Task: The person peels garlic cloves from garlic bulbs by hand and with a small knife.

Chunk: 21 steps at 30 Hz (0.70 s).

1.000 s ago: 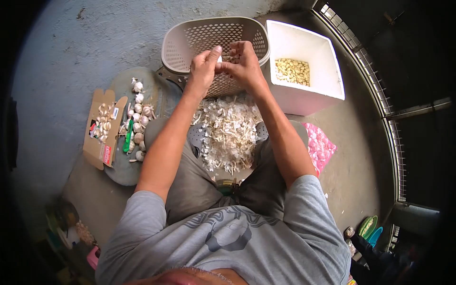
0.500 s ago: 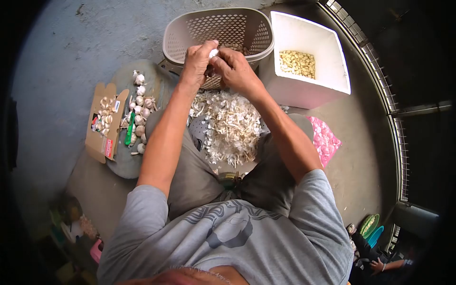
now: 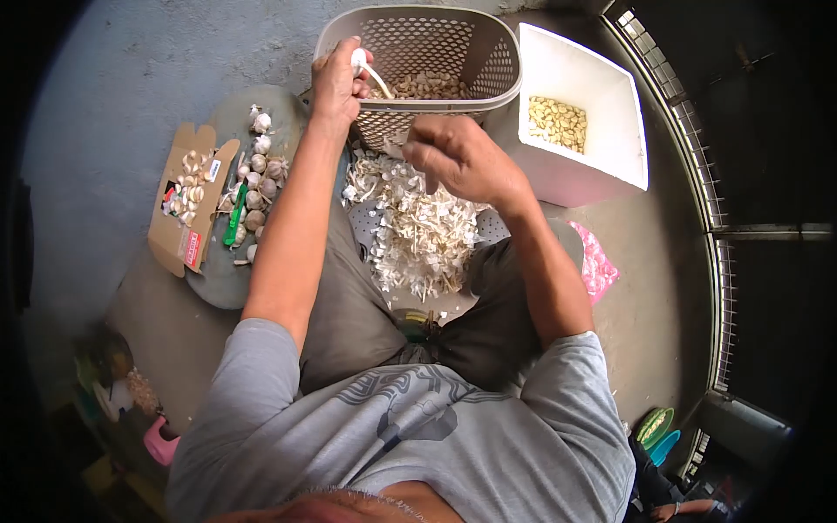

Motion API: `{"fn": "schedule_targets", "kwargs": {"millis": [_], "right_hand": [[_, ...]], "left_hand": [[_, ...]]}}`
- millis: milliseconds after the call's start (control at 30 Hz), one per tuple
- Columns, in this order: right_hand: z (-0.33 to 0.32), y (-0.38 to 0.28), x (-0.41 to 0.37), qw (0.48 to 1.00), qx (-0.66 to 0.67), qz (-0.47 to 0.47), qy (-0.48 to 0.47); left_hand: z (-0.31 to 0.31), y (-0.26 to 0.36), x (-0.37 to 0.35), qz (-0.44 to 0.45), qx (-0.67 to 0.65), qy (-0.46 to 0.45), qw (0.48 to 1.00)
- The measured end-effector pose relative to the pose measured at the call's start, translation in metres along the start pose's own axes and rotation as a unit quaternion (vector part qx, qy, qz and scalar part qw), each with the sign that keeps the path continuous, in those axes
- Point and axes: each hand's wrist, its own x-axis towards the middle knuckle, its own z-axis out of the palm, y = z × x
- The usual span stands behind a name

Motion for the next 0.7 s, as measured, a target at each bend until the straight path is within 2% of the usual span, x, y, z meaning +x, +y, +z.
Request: {"fn": "schedule_targets", "kwargs": {"millis": [67,100,133,167,233,333,400,467,500,533,567,633,667,700], "right_hand": [[-0.016,0.017,0.008,0.984,-0.124,0.076,-0.102],[-0.023,0.057,0.011,0.959,-0.255,-0.076,-0.101],[-0.02,0.054,0.006,0.953,-0.292,0.03,-0.075],[-0.029,0.066,0.009,0.965,-0.25,0.063,-0.042],[-0.039,0.067,0.02,0.988,-0.136,0.05,0.059],[-0.035,0.052,0.031,0.986,-0.022,0.077,0.147],[-0.022,0.063,0.041,0.985,-0.06,0.055,0.149],[-0.007,0.07,0.046,0.975,-0.015,-0.054,0.216],[-0.004,0.061,0.047,0.97,-0.032,-0.04,0.237],[-0.001,0.059,0.048,0.97,-0.013,-0.015,0.244],[0.002,0.061,0.049,0.97,-0.003,-0.03,0.241],[0.009,0.052,0.052,0.969,0.05,-0.061,0.236],[0.012,0.039,0.046,0.974,0.048,-0.052,0.215],[0.017,0.044,0.047,0.976,0.003,-0.087,0.202]], "left_hand": [[0.001,0.0,-0.01,0.032,0.026,-0.058,0.997],[0.002,-0.003,-0.017,0.034,0.055,-0.106,0.992],[0.003,-0.008,-0.022,0.035,0.082,-0.154,0.984],[0.004,-0.015,-0.023,0.036,0.126,-0.186,0.974],[0.009,-0.021,-0.03,0.024,0.118,-0.217,0.969],[0.022,-0.03,-0.038,0.023,0.108,-0.225,0.968],[0.031,-0.036,-0.041,0.012,0.11,-0.223,0.968],[0.037,-0.031,-0.045,0.005,0.079,-0.197,0.977],[0.034,-0.03,-0.041,-0.008,0.054,-0.197,0.979],[0.03,-0.034,-0.039,-0.027,0.029,-0.194,0.98],[0.029,-0.039,-0.034,-0.05,-0.011,-0.179,0.983],[0.027,-0.036,-0.032,-0.071,0.009,-0.153,0.986],[0.024,-0.036,-0.031,-0.082,0.022,-0.139,0.987],[0.023,-0.039,-0.019,-0.093,0.018,-0.107,0.99]]}}
